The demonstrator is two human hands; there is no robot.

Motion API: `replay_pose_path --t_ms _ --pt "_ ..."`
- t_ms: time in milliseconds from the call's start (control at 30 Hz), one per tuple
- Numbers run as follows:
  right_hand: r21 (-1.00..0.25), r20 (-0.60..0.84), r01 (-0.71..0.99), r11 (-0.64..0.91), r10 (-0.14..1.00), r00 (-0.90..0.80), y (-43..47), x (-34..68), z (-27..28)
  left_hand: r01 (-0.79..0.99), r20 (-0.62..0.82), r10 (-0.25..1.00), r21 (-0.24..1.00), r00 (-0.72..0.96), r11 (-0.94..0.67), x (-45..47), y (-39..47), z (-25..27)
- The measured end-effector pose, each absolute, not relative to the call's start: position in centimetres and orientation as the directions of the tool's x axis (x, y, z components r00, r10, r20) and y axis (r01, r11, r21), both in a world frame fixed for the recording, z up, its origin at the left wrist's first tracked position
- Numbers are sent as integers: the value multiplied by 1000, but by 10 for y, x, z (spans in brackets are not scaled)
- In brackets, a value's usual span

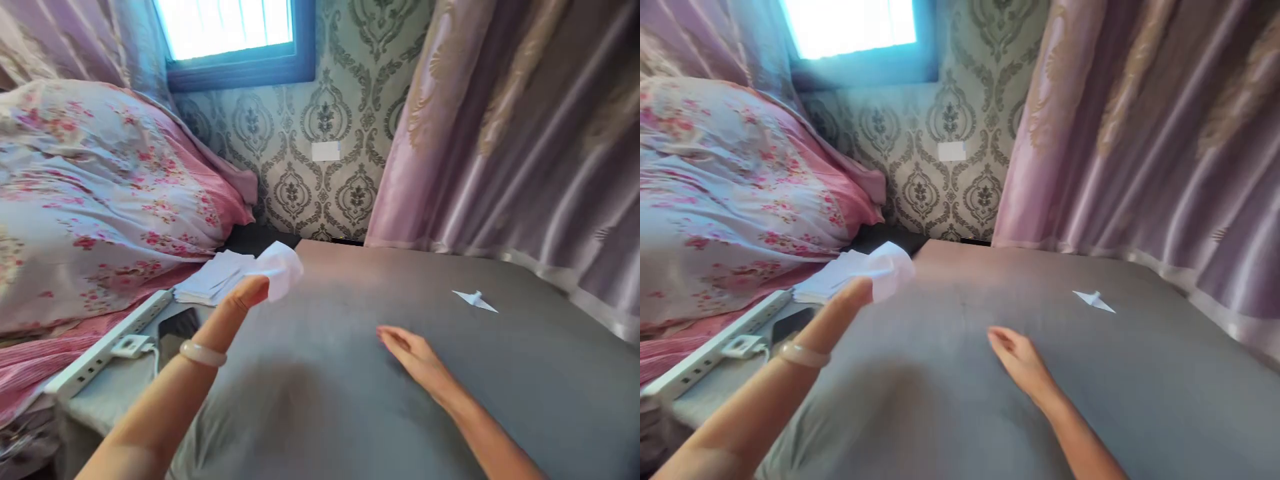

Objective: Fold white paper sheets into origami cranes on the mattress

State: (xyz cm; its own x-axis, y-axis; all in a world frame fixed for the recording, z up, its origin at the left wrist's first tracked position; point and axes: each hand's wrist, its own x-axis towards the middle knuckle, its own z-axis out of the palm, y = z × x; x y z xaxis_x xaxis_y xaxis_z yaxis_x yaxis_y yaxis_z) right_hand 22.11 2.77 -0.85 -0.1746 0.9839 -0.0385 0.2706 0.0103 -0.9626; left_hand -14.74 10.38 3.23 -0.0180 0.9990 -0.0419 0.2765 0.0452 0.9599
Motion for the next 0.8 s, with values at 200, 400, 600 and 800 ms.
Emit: replay_pose_path --t_ms 200,400,600,800 --pt "-904 -153 -339 -260 938 -312 13 170 26 -51 -86 923 992 374 114 -10 61 -14" --pt "-969 -127 -222 -110 990 66 8 198 -4 -383 -146 788 811 598 442 12 40 -22" --pt "-985 -97 -154 -78 989 116 1 194 -16 -440 -239 838 762 491 475 21 35 -27" --pt "-987 -129 -113 -117 986 103 2 189 -26 -385 -277 885 822 374 419 24 30 -27"
